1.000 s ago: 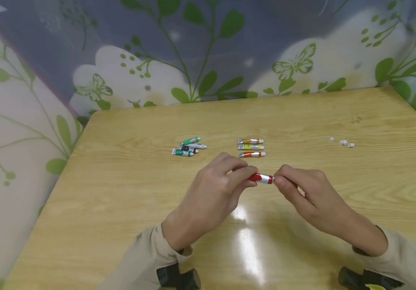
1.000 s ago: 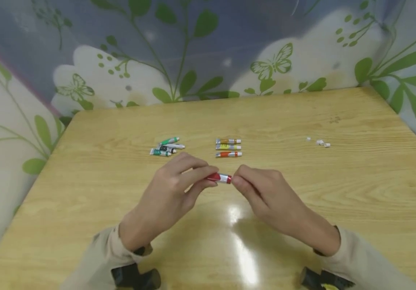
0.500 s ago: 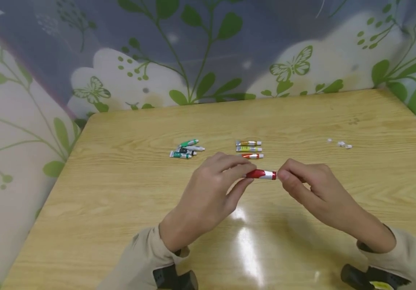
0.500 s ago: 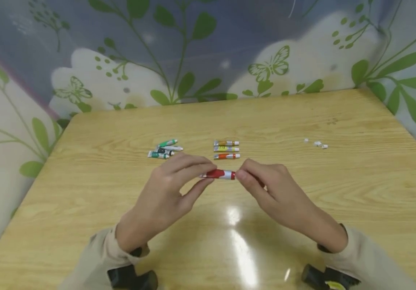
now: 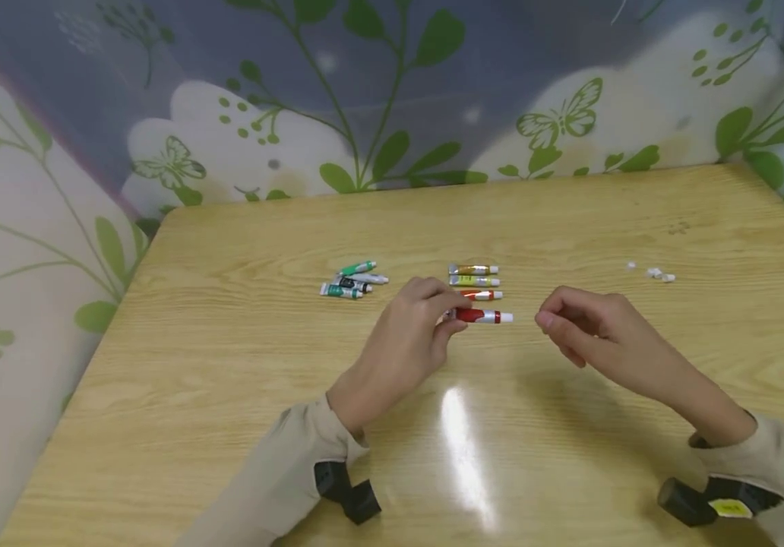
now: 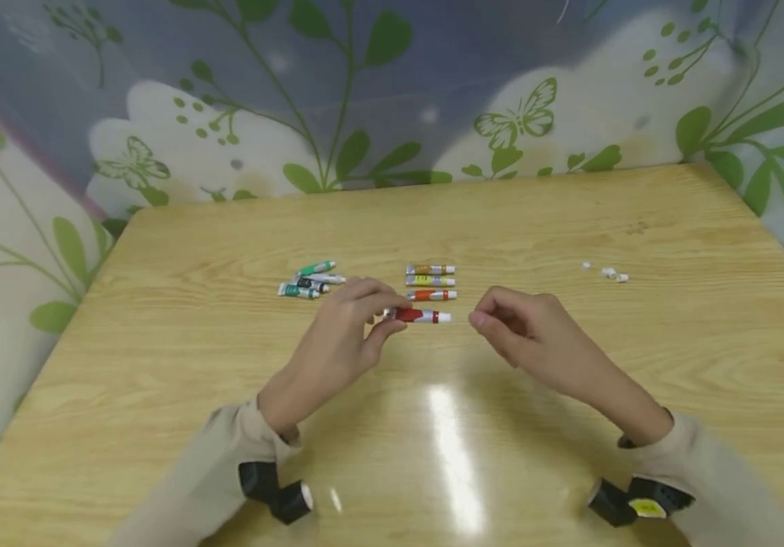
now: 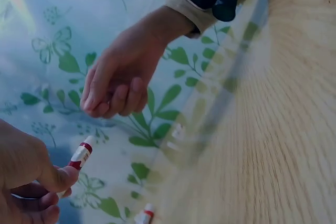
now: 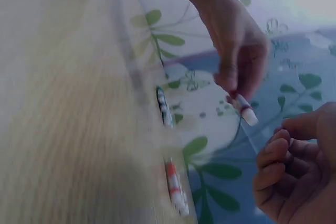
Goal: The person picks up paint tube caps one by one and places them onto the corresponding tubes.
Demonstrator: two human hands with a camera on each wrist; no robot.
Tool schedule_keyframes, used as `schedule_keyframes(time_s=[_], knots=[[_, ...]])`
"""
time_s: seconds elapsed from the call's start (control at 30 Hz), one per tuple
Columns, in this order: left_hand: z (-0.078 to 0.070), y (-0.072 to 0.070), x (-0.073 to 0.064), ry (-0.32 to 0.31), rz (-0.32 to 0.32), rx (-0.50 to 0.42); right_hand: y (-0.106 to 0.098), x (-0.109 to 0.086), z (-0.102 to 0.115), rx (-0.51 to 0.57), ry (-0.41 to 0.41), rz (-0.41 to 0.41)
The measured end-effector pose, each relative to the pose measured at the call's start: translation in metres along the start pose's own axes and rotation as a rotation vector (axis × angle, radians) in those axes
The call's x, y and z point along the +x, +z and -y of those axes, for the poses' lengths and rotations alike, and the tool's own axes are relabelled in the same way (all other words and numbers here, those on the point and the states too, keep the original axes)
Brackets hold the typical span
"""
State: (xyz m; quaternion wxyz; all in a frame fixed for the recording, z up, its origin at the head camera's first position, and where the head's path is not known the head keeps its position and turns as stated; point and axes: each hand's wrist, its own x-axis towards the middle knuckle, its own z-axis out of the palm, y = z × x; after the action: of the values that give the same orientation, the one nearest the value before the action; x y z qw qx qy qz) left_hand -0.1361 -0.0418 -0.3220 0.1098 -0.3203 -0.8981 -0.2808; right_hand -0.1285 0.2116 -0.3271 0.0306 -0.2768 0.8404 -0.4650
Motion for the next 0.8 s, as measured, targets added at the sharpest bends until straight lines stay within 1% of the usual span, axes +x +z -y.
schedule_keyframes(time_s=[0.1, 0.17, 0.33, 0.43, 0.53, 0.63, 0.7, 0.8], knots=[[0.009, 0.009, 0.003, -0.052, 0.038, 0.002, -0.015, 0.001, -0.012, -0.02, 0.062, -0.017], [0.015, 0.015, 0.005, -0.077, 0.063, 0.015, -0.025, 0.002, -0.02, -0.058, 0.109, -0.036], [0.028, 0.031, 0.012, -0.118, 0.094, 0.027, -0.051, 0.002, -0.04, -0.219, 0.241, -0.085], [0.032, 0.04, 0.017, -0.141, 0.11, 0.03, -0.066, 0.001, -0.052, -0.321, 0.287, -0.114], [0.036, 0.048, 0.02, -0.162, 0.139, 0.044, -0.077, 0.0, -0.064, -0.392, 0.332, -0.125], [0.038, 0.054, 0.021, -0.185, 0.172, 0.06, -0.085, -0.001, -0.074, -0.431, 0.382, -0.114], [0.039, 0.056, 0.022, -0.198, 0.185, 0.07, -0.088, -0.001, -0.079, -0.453, 0.394, -0.1], [0.042, 0.059, 0.022, -0.198, 0.182, 0.079, -0.092, -0.001, -0.083, -0.486, 0.412, -0.1]])
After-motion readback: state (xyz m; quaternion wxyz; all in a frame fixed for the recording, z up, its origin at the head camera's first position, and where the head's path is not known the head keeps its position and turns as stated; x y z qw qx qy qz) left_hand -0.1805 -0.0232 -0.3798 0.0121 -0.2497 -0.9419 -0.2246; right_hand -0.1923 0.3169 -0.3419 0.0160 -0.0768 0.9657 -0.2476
